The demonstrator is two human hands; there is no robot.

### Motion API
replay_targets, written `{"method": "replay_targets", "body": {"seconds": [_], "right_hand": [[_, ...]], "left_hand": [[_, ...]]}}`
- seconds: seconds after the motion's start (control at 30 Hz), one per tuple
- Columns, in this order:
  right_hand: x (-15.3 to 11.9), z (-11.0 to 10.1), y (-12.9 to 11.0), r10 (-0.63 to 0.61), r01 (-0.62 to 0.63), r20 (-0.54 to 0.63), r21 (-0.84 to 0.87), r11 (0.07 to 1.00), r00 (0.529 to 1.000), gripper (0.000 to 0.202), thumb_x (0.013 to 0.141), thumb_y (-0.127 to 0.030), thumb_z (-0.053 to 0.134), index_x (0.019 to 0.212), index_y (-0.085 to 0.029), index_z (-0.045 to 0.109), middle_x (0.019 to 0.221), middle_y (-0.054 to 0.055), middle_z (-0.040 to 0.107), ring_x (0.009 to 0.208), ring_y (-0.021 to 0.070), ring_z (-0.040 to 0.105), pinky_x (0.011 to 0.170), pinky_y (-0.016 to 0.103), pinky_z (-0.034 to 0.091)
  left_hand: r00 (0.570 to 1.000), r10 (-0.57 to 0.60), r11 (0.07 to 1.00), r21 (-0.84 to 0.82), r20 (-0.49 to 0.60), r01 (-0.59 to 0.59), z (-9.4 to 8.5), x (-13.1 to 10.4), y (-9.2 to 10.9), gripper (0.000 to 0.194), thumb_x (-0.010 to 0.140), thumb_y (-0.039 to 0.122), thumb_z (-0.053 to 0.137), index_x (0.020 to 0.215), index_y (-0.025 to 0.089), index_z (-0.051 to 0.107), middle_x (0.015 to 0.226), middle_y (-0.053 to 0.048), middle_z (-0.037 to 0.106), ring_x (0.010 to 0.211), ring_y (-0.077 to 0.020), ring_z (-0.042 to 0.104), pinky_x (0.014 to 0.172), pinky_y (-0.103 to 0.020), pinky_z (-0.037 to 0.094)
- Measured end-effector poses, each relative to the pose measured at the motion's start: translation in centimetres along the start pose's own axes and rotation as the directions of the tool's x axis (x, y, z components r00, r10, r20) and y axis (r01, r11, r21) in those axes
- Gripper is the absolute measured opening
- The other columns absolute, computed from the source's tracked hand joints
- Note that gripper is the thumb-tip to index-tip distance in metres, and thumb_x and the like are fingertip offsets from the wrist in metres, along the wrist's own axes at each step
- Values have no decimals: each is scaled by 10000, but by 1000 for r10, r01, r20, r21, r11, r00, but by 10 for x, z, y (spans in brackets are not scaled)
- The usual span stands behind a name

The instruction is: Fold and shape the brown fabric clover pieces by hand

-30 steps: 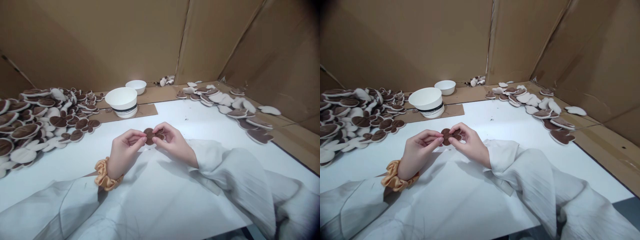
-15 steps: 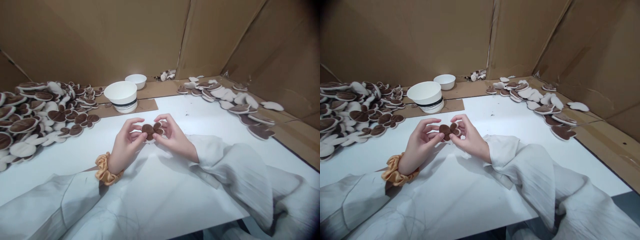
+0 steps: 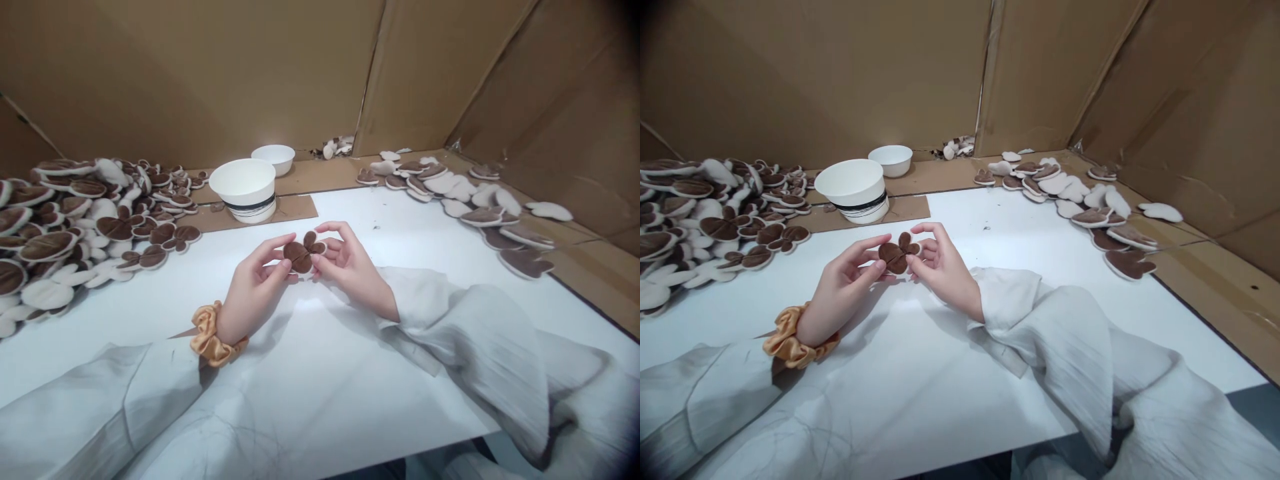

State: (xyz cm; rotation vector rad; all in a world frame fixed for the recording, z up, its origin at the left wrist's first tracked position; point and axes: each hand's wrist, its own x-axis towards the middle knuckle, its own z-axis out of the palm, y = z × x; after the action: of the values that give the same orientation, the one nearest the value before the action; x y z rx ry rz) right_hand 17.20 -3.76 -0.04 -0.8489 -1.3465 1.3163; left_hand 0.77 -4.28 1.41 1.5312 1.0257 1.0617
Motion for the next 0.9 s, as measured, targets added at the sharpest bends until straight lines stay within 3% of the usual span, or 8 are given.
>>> {"method": "replay_targets", "body": {"seconds": [0.23,0.57,0.77,0.9], "right_hand": [[1,0,0,2,-4,-64,-30,1000,998,233,763,-291,602,879,-206,420,804,-6,548,613,93,550,549,253,488],[0,-1,-3,-3,1,-30,-62,998,1000,230,800,-264,558,980,-213,425,661,-53,514,550,96,574,552,256,502],[-2,-1,-1,-54,57,21,-118,991,998,151,819,-232,541,936,-206,450,738,-22,541,589,89,568,575,247,488],[-2,1,-2,-47,51,37,-116,992,998,144,808,-230,552,915,-199,462,733,-17,542,609,95,560,576,248,477]], "left_hand": [[1000,-25,1000,6,6,25,1,0,-1,332,797,268,560,1111,170,511,1013,-70,613,820,-172,653,729,-317,580],[999,-37,999,-23,19,38,1,1,0,333,801,287,550,1107,170,492,1017,-74,612,856,-182,639,719,-330,567],[996,-24,998,-58,89,29,0,-1,-2,385,769,277,615,1105,184,453,1014,-68,611,865,-177,631,762,-324,537],[995,-26,998,-63,97,32,0,-1,-4,313,790,247,582,1061,183,440,882,-36,615,818,-158,617,746,-330,531]]}}
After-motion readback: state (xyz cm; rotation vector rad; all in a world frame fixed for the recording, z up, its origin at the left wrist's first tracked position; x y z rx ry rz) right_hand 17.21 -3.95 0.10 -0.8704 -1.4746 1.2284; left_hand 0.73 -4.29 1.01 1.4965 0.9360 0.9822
